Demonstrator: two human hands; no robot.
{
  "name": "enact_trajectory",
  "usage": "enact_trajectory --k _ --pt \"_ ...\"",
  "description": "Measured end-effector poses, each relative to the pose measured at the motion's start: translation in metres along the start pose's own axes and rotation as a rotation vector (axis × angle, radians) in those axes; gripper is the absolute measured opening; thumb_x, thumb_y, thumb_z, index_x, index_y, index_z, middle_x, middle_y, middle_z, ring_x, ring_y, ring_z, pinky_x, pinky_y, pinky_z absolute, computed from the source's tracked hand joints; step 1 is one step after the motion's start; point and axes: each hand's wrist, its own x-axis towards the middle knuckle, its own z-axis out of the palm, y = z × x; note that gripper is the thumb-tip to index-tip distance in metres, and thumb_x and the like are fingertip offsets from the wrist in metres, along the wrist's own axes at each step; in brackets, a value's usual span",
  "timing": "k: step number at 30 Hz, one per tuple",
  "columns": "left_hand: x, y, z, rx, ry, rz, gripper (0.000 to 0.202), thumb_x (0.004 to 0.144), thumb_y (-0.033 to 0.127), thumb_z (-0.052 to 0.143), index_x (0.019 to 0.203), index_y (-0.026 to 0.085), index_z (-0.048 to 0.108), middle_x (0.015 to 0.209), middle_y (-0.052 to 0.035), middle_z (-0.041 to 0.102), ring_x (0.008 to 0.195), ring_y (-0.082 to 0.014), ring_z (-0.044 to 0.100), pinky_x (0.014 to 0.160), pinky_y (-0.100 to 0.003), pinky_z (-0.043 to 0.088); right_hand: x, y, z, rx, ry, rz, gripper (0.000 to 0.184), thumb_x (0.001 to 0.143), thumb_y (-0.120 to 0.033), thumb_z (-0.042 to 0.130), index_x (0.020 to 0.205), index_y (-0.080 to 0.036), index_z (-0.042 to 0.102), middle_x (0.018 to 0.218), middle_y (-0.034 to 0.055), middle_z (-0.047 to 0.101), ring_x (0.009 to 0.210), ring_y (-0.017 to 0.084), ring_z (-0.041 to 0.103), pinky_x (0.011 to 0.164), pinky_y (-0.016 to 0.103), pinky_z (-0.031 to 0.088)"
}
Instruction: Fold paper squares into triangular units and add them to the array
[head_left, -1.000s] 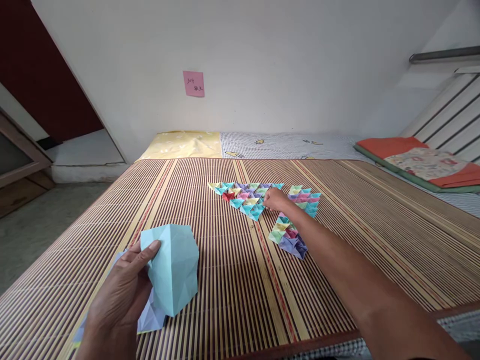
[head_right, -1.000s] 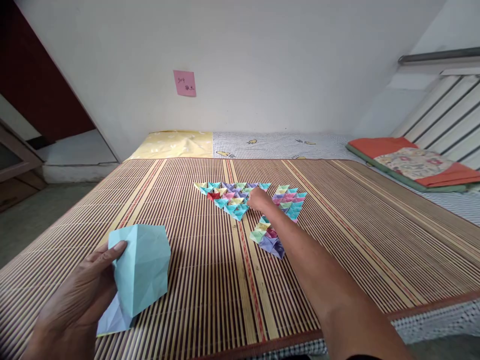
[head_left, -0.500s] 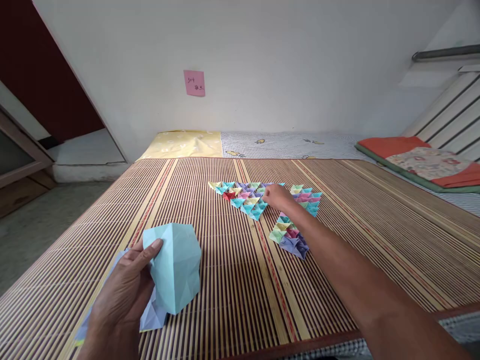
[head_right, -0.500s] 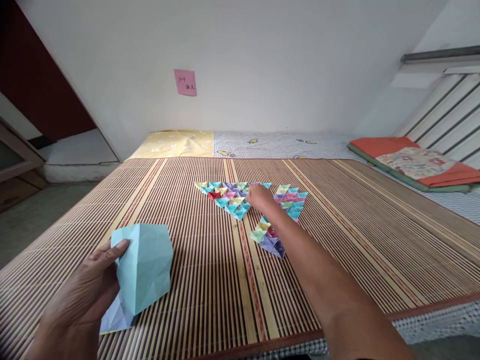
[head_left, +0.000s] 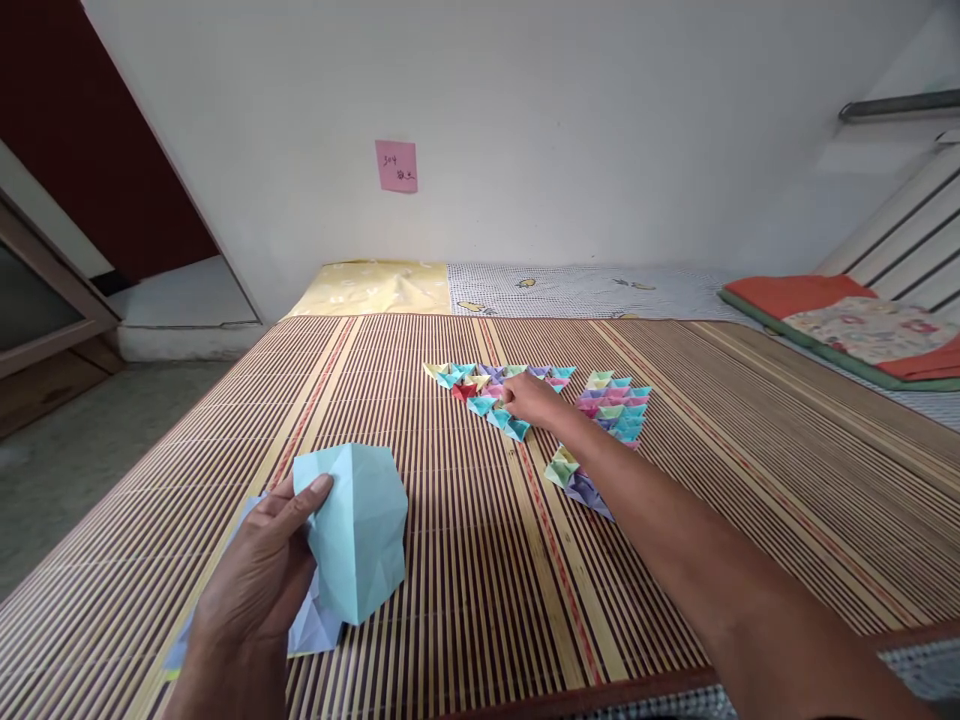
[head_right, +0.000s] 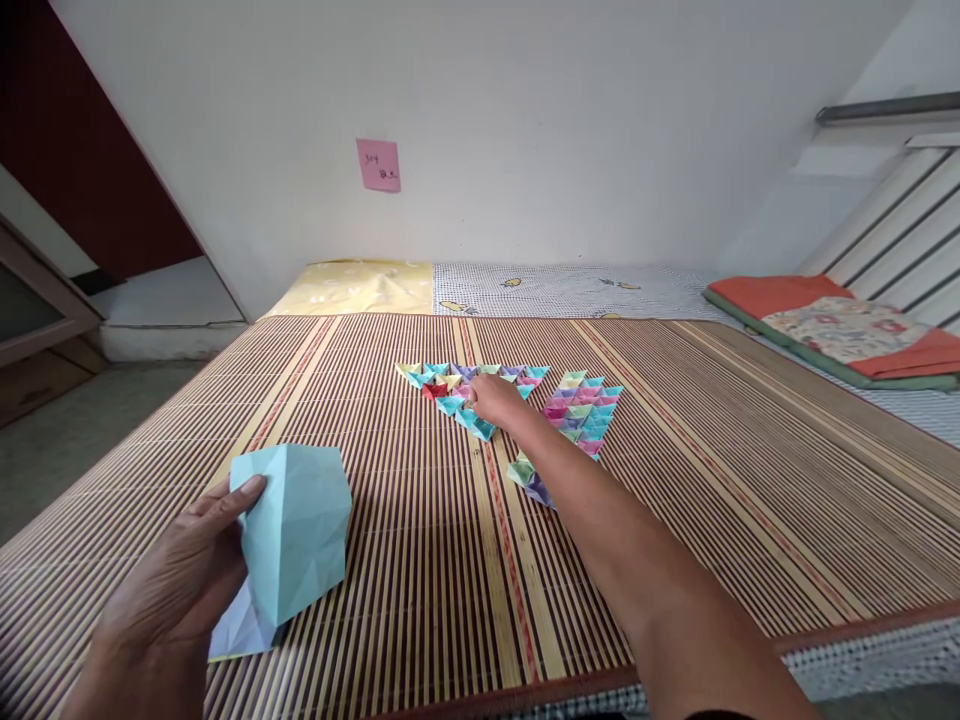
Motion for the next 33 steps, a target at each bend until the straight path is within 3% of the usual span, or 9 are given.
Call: enact_trajectory --k 9,21,28,33 --pt "0.000 -0.001 -0.001 -0.008 0.007 -0.010 0.030 0.055 0.011 0.093 0.079 0.012 0.077 0.076 -0.0085 0.079 0.068 -0.0260 0.077 0.051 -0.022 0.063 0.003 0.002 0.005 -0.027 -0.023 0.015 0.035 0.103 -0.035 0.068 0.133 -0.018 0.064 0.133 0.0110 0.066 0.111 0.026 0.070 0.093 0.047 0.061" --pt "0.001 -0.001 -0.002 -0.042 0.019 -0.022 0.021 0.061 0.009 0.090 0.079 0.010 0.078 0.071 -0.0059 0.076 0.056 -0.0166 0.070 0.053 -0.019 0.062 0.004 0.003 0.001 -0.057 -0.001 0.022 0.033 0.103 -0.035 0.068 0.131 -0.017 0.065 0.131 0.0106 0.068 0.109 0.025 0.070 0.092 0.046 0.061" --pt "0.001 0.000 -0.001 -0.023 0.019 -0.007 0.025 0.059 0.010 0.091 0.080 0.011 0.077 0.071 -0.0070 0.076 0.055 -0.0199 0.070 0.047 -0.021 0.060 -0.012 0.024 -0.020 -0.061 0.004 -0.060 0.029 0.103 -0.034 0.068 0.127 -0.017 0.067 0.127 0.0097 0.069 0.107 0.024 0.071 0.091 0.045 0.061" --pt "0.002 -0.001 -0.002 -0.003 0.009 -0.017 0.019 0.062 0.010 0.090 0.075 0.011 0.076 0.064 -0.0040 0.071 0.047 -0.0160 0.064 0.044 -0.021 0.059 -0.030 0.029 -0.017 -0.079 -0.082 -0.100 0.027 0.103 -0.034 0.068 0.124 -0.017 0.068 0.123 0.0091 0.071 0.103 0.023 0.072 0.089 0.044 0.062"
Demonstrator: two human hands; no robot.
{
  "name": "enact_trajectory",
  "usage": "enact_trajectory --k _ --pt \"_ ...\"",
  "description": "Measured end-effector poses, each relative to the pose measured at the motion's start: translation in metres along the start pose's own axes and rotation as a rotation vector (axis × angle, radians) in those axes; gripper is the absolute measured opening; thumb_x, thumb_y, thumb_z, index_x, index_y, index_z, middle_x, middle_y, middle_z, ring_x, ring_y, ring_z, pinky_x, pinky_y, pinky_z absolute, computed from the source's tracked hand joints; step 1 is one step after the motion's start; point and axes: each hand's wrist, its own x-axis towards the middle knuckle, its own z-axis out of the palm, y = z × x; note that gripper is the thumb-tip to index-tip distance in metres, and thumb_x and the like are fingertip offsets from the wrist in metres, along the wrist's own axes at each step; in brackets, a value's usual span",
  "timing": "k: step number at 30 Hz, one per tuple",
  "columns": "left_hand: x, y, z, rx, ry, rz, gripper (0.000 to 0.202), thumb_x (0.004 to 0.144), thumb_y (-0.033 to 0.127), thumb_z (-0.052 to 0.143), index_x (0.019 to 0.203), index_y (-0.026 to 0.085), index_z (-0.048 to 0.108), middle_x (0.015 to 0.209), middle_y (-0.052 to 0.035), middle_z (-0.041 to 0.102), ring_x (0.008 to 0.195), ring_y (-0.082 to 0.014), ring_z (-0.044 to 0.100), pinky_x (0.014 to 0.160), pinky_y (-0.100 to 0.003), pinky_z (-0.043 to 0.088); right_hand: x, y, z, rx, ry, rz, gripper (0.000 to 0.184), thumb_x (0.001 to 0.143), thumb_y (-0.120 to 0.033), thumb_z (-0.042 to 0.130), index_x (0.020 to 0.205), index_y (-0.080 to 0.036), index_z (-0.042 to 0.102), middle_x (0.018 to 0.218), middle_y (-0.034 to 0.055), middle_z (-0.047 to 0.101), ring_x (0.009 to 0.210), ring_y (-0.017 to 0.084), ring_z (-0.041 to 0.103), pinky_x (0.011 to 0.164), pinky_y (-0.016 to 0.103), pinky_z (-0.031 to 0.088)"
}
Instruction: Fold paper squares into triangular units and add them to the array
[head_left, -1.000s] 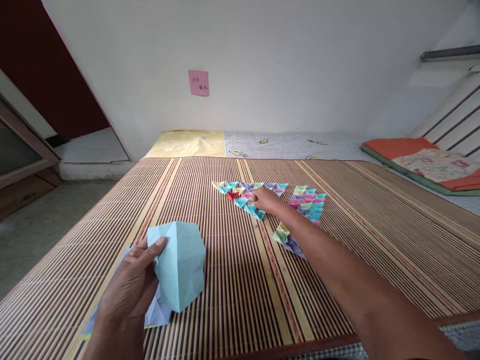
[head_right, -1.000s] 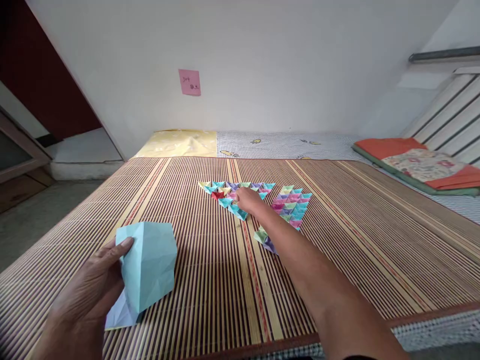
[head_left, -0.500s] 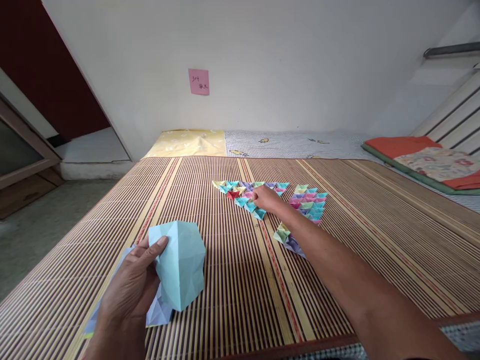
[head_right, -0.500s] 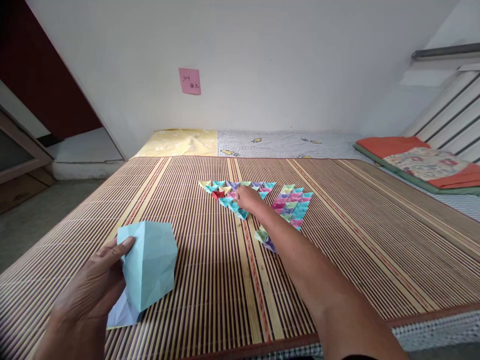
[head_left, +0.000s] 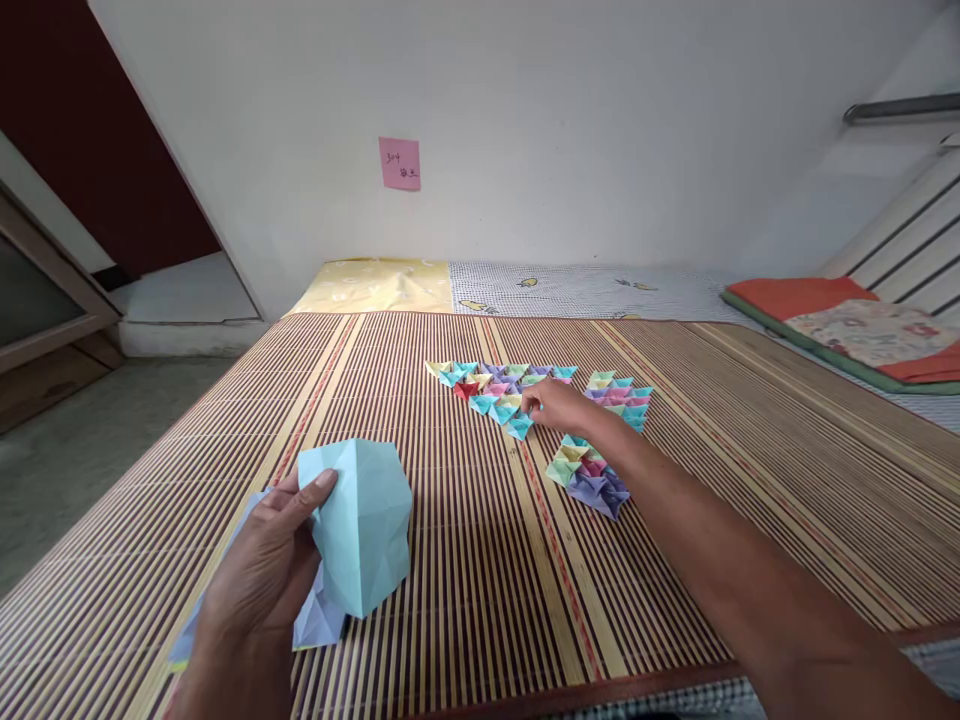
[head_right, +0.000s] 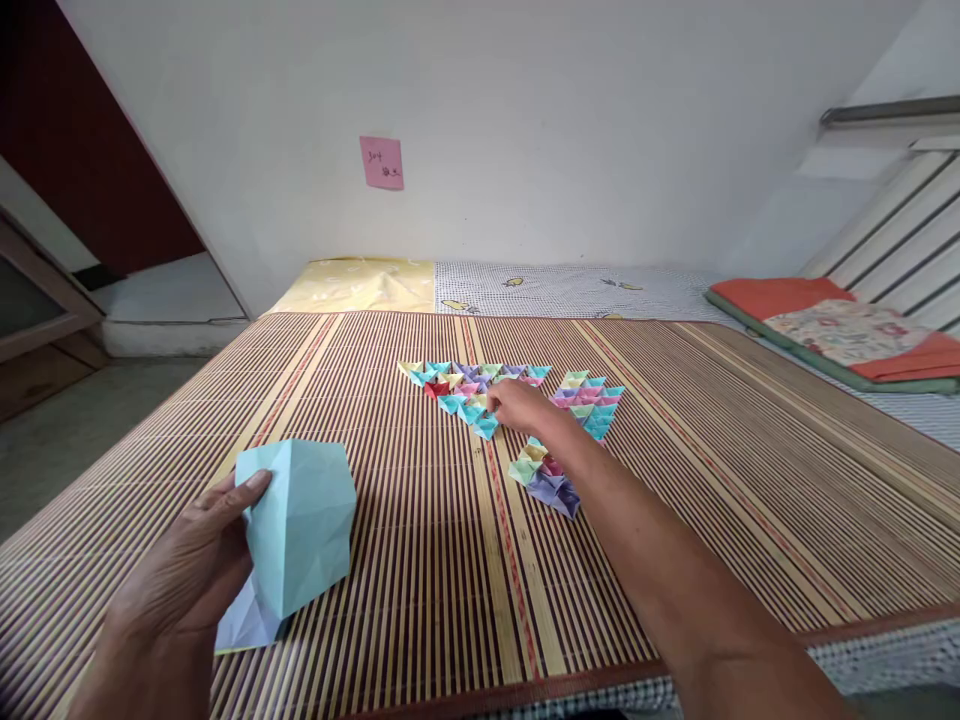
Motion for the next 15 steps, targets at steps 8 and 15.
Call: enact_trajectory --k 8,15 --pt "0.002 -0.002 -0.003 0.006 -0.014 0.025 0.024 0.059 0.013 0.093 0.077 0.011 0.077 0.072 -0.0068 0.076 0.060 -0.0212 0.072 0.047 -0.020 0.060 -0.002 -0.004 0.014 -0.015 -0.037 -0.005 0.030 0.103 -0.034 0.068 0.127 -0.017 0.067 0.127 0.0097 0.069 0.106 0.024 0.071 0.091 0.045 0.061" --pt "0.002 -0.003 -0.004 -0.001 -0.042 0.028 0.032 0.053 0.018 0.098 0.077 0.011 0.078 0.073 -0.0069 0.078 0.058 -0.0196 0.071 0.046 -0.020 0.060 -0.006 -0.013 0.007 0.042 0.101 -0.003 0.020 0.100 -0.025 0.070 0.117 -0.015 0.072 0.120 0.0117 0.072 0.108 0.027 0.071 0.096 0.049 0.059"
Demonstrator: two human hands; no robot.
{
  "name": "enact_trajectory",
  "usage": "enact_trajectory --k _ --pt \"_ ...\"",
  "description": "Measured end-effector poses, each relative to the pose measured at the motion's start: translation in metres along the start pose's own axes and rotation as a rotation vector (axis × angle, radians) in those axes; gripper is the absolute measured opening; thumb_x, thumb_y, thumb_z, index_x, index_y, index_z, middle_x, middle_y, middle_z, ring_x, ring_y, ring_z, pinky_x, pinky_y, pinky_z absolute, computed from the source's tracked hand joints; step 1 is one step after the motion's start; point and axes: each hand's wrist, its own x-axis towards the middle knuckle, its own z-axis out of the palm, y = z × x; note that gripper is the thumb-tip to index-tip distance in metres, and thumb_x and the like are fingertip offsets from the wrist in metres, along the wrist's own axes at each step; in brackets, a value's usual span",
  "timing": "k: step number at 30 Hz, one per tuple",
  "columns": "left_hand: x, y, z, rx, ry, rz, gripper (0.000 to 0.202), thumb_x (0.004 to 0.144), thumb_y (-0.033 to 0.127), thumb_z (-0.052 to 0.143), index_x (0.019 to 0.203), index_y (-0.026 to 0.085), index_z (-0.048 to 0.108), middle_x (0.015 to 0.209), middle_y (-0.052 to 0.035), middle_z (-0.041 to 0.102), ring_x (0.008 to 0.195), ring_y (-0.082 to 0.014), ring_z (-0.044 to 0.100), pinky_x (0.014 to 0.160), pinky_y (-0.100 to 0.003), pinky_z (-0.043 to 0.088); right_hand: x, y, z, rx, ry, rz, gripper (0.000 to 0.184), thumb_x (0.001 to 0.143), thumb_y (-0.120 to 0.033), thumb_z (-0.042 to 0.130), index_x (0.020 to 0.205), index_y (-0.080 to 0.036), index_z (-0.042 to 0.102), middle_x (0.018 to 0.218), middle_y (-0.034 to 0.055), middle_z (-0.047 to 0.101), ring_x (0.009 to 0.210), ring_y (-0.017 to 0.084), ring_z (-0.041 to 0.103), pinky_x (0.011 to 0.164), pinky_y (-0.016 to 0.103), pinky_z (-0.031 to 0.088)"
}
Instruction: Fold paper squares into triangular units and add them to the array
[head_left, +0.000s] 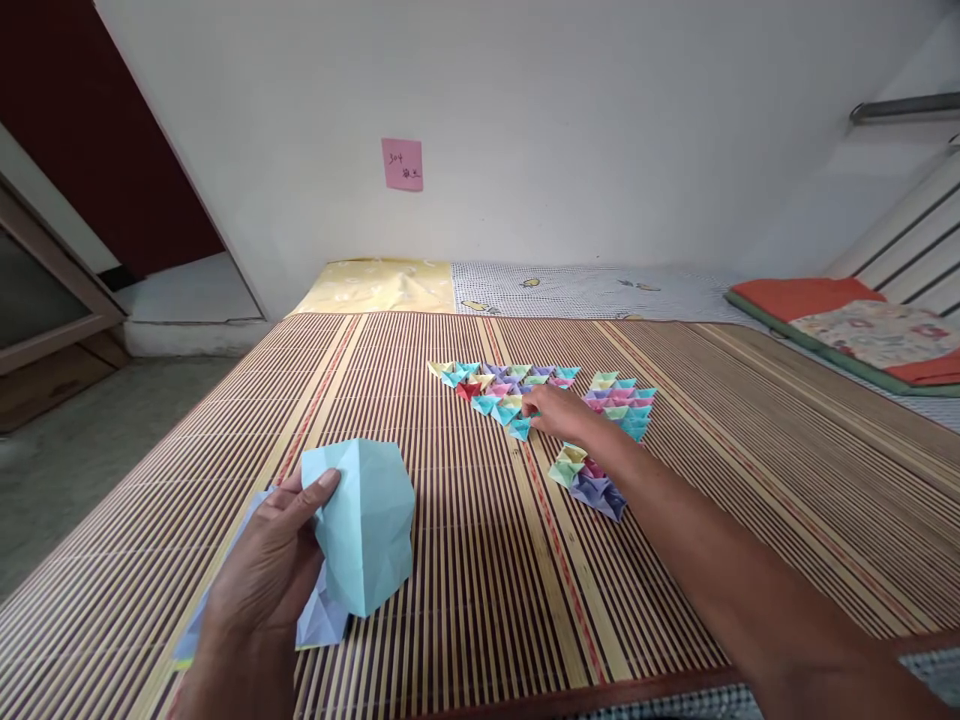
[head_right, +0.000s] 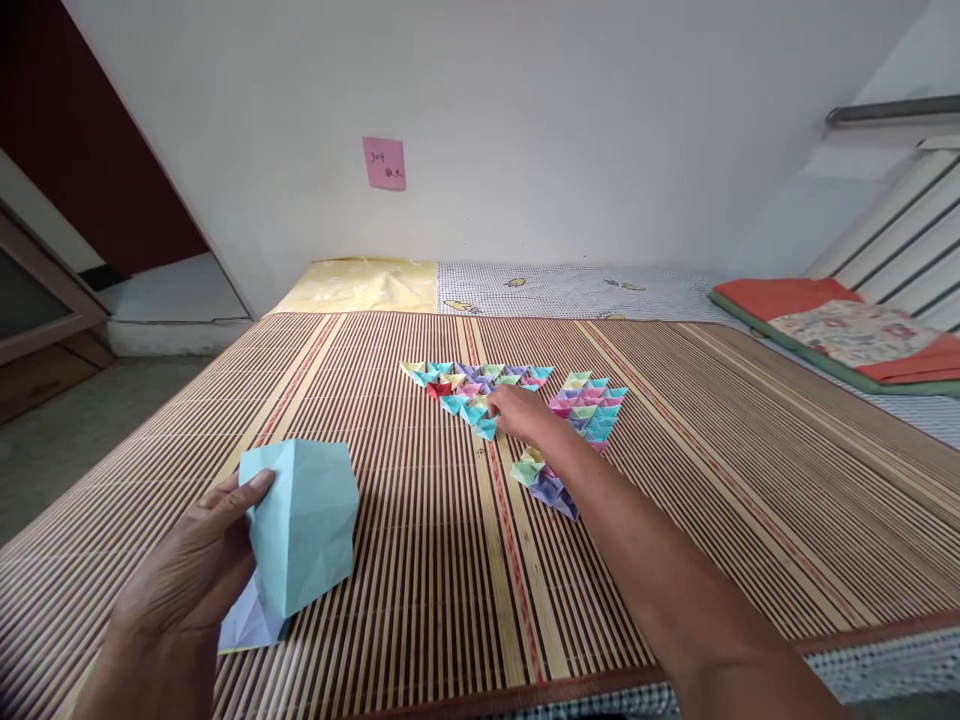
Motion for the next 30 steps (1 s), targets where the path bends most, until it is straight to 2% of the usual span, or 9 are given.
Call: enact_trajectory --k 2,3,5,6,10,14,19,25,30 --pt "0.000 0.000 0.001 -0.007 -0.014 0.004 0.033 0.053 0.018 0.099 0.079 0.010 0.078 0.073 -0.0069 0.078 0.059 -0.0194 0.071 0.050 -0.020 0.061 0.000 -0.017 0.003 0.048 0.088 -0.031 0.023 0.101 -0.019 0.064 0.121 -0.014 0.072 0.129 0.0178 0.070 0.121 0.033 0.066 0.104 0.053 0.053" --pt "-0.001 0.000 0.002 -0.008 -0.019 0.004 0.034 0.054 0.018 0.099 0.080 0.010 0.079 0.073 -0.0069 0.077 0.060 -0.0199 0.072 0.051 -0.021 0.061 0.001 -0.028 0.006 0.080 0.134 -0.062 0.030 0.104 -0.018 0.056 0.131 -0.015 0.069 0.138 0.0191 0.067 0.131 0.034 0.061 0.109 0.053 0.050" --pt "-0.003 0.001 0.004 -0.005 -0.024 -0.002 0.033 0.054 0.018 0.098 0.080 0.011 0.079 0.072 -0.0070 0.077 0.062 -0.0216 0.073 0.051 -0.021 0.062 0.006 -0.056 0.019 0.145 0.191 -0.146 0.044 0.109 -0.022 0.042 0.151 -0.022 0.055 0.156 0.0147 0.056 0.146 0.033 0.049 0.117 0.054 0.043" --pt "-0.004 0.001 0.005 -0.006 -0.023 -0.004 0.032 0.055 0.018 0.098 0.079 0.011 0.078 0.071 -0.0068 0.077 0.062 -0.0221 0.073 0.050 -0.022 0.061 0.011 -0.070 0.027 0.170 0.198 -0.197 0.048 0.110 -0.024 0.041 0.157 -0.023 0.048 0.161 0.0125 0.051 0.150 0.031 0.045 0.120 0.053 0.041" --pt "-0.008 0.005 0.008 -0.035 0.018 0.001 0.029 0.056 0.014 0.095 0.077 0.014 0.076 0.065 -0.0028 0.073 0.053 -0.0175 0.068 0.048 -0.021 0.060 0.040 -0.119 0.063 0.228 0.188 -0.362 0.056 0.112 -0.037 0.036 0.163 -0.014 0.037 0.170 0.0153 0.038 0.159 0.027 0.032 0.128 0.049 0.032" --pt "-0.010 0.009 0.007 -0.039 0.049 -0.017 0.037 0.050 0.014 0.099 0.081 0.013 0.077 0.066 -0.0020 0.072 0.051 -0.0156 0.065 0.046 -0.020 0.059 0.077 -0.145 0.088 0.250 0.193 -0.474 0.070 0.111 -0.057 0.032 0.166 -0.013 0.030 0.175 0.0158 0.027 0.163 0.030 0.022 0.131 0.051 0.024" --pt "-0.010 0.007 0.007 -0.010 0.037 -0.013 0.044 0.036 0.015 0.104 0.068 0.012 0.073 0.059 0.0006 0.067 0.047 -0.0131 0.061 0.043 -0.020 0.057 0.113 -0.148 0.097 0.245 0.194 -0.513 0.092 0.104 -0.074 0.031 0.165 -0.006 0.030 0.173 0.0220 0.026 0.163 0.033 0.021 0.132 0.050 0.019" --pt "-0.008 0.002 0.006 -0.013 0.007 -0.053 0.040 0.046 0.015 0.101 0.077 0.014 0.076 0.067 -0.0015 0.072 0.052 -0.0152 0.065 0.047 -0.022 0.060 0.135 -0.131 0.102 0.237 0.198 -0.468 0.098 0.101 -0.080 0.027 0.164 -0.005 0.033 0.172 0.0237 0.029 0.161 0.037 0.023 0.131 0.053 0.019" --pt "-0.005 0.000 0.005 -0.048 0.032 -0.072 0.037 0.046 0.012 0.101 0.068 0.015 0.071 0.059 0.0018 0.067 0.047 -0.0120 0.062 0.044 -0.018 0.057 0.136 -0.118 0.101 0.228 0.201 -0.460 0.095 0.101 -0.079 0.032 0.162 -0.007 0.037 0.170 0.0235 0.033 0.161 0.036 0.026 0.131 0.053 0.019"
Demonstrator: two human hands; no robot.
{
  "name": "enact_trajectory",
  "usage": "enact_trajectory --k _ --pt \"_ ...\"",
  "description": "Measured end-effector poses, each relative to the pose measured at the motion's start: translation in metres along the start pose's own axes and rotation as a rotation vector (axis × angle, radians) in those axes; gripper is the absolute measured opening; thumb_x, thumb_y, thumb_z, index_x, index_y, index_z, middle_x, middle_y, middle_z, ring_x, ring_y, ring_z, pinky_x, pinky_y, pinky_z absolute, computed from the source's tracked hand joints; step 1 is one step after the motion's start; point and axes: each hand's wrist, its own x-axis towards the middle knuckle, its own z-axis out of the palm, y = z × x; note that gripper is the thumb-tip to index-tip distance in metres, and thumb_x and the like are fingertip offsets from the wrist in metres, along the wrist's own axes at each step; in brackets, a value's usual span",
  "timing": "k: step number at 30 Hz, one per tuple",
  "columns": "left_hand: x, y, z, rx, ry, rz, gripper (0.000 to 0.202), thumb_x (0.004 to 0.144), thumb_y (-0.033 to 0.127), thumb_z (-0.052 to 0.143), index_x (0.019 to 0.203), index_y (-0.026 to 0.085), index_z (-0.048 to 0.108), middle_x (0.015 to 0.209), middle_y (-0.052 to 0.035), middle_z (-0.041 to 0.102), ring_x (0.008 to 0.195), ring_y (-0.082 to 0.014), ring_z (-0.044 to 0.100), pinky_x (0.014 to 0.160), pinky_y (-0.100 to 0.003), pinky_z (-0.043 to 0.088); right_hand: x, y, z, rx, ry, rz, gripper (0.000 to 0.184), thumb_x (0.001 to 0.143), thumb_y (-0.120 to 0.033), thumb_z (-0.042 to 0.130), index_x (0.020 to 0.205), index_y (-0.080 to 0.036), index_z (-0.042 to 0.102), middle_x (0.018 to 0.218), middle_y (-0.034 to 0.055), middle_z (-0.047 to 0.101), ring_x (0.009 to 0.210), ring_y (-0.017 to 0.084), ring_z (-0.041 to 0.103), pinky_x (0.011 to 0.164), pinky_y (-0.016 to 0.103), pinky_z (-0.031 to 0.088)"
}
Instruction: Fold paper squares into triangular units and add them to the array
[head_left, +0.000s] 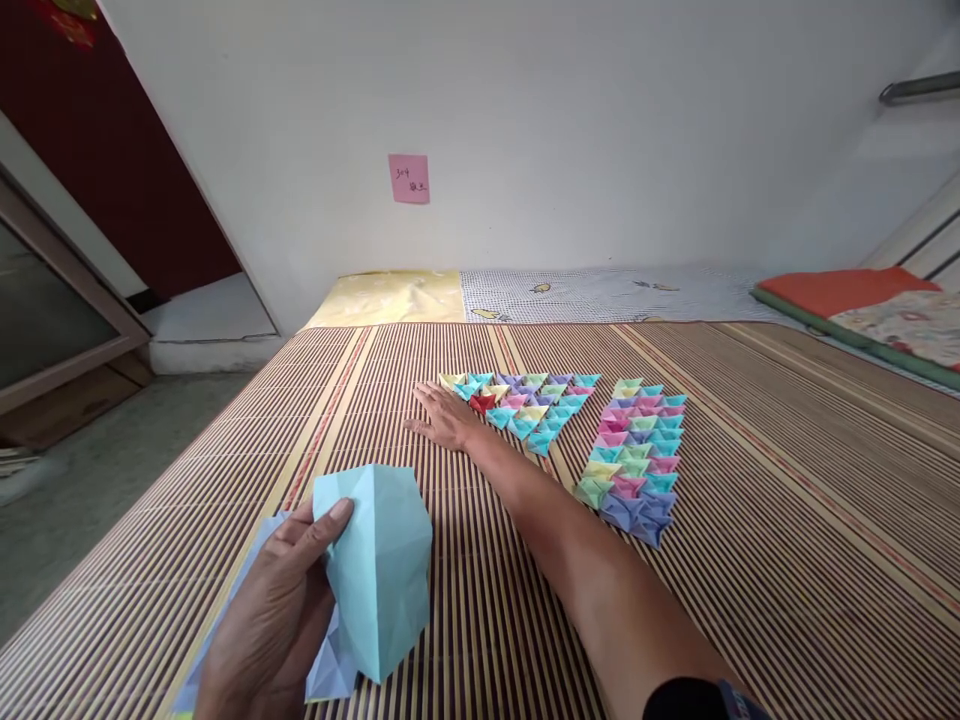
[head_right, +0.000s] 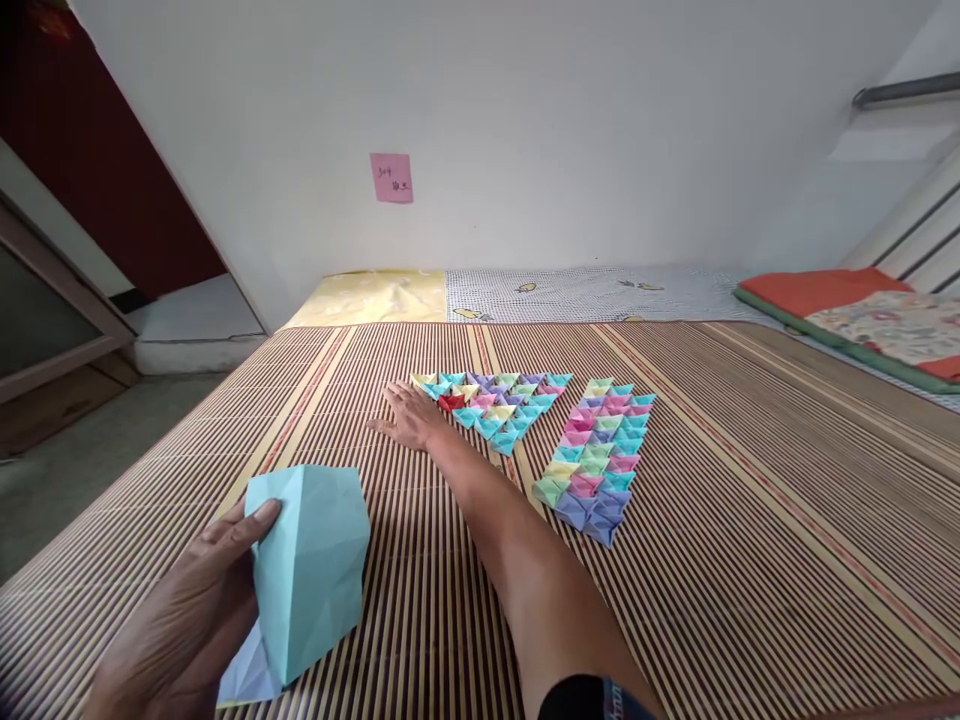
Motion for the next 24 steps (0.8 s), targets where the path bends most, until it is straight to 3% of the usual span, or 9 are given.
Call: enact_trajectory --k 10,14,19,21,22,24 --pt "0.004 -0.005 -0.006 0.015 -0.037 -0.008 0.039 0.049 0.013 0.101 0.079 0.015 0.075 0.069 -0.0005 0.072 0.055 -0.0141 0.066 0.052 -0.020 0.061 -0.011 0.008 -0.015 -0.041 0.003 0.021 0.094 0.100 -0.078 0.039 0.160 -0.006 0.041 0.169 0.0240 0.037 0.159 0.035 0.030 0.130 0.051 0.023" --pt "0.004 -0.005 -0.006 0.013 -0.022 0.002 0.033 0.052 0.013 0.099 0.072 0.016 0.073 0.063 0.0009 0.069 0.053 -0.0136 0.065 0.050 -0.020 0.059 -0.012 0.002 -0.016 -0.073 0.004 0.025 0.089 0.102 -0.074 0.042 0.161 -0.007 0.040 0.169 0.0223 0.037 0.159 0.034 0.031 0.129 0.049 0.026" --pt "0.000 -0.006 0.002 0.016 -0.032 -0.011 0.039 0.044 0.007 0.098 0.071 0.014 0.072 0.063 0.0013 0.069 0.052 -0.0135 0.064 0.050 -0.020 0.059 0.010 -0.012 -0.023 -0.152 0.042 0.093 0.065 0.108 -0.055 0.049 0.158 -0.013 0.046 0.170 0.0199 0.036 0.159 0.033 0.029 0.129 0.052 0.025" --pt "0.000 -0.007 0.002 0.014 -0.034 -0.012 0.042 0.041 0.003 0.097 0.073 0.014 0.073 0.064 0.0017 0.069 0.053 -0.0139 0.065 0.050 -0.020 0.058 0.024 -0.011 -0.033 -0.189 0.059 0.149 0.050 0.107 -0.042 0.057 0.151 -0.018 0.054 0.166 0.0180 0.043 0.152 0.035 0.040 0.124 0.059 0.032" --pt "0.001 -0.007 0.000 0.015 -0.039 -0.012 0.042 0.042 0.003 0.097 0.074 0.014 0.073 0.064 0.0015 0.069 0.053 -0.0143 0.065 0.050 -0.020 0.058 0.030 -0.008 -0.040 -0.204 0.060 0.174 0.046 0.105 -0.039 0.064 0.146 -0.021 0.058 0.159 0.0140 0.050 0.143 0.035 0.051 0.118 0.061 0.041" --pt "0.003 -0.007 -0.004 0.017 -0.055 -0.006 0.041 0.045 0.004 0.097 0.077 0.014 0.075 0.066 0.0004 0.071 0.054 -0.0154 0.066 0.050 -0.021 0.058 0.041 0.004 -0.056 -0.223 0.032 0.229 0.037 0.103 -0.036 0.067 0.136 -0.020 0.063 0.143 0.0121 0.062 0.124 0.030 0.064 0.104 0.054 0.055"
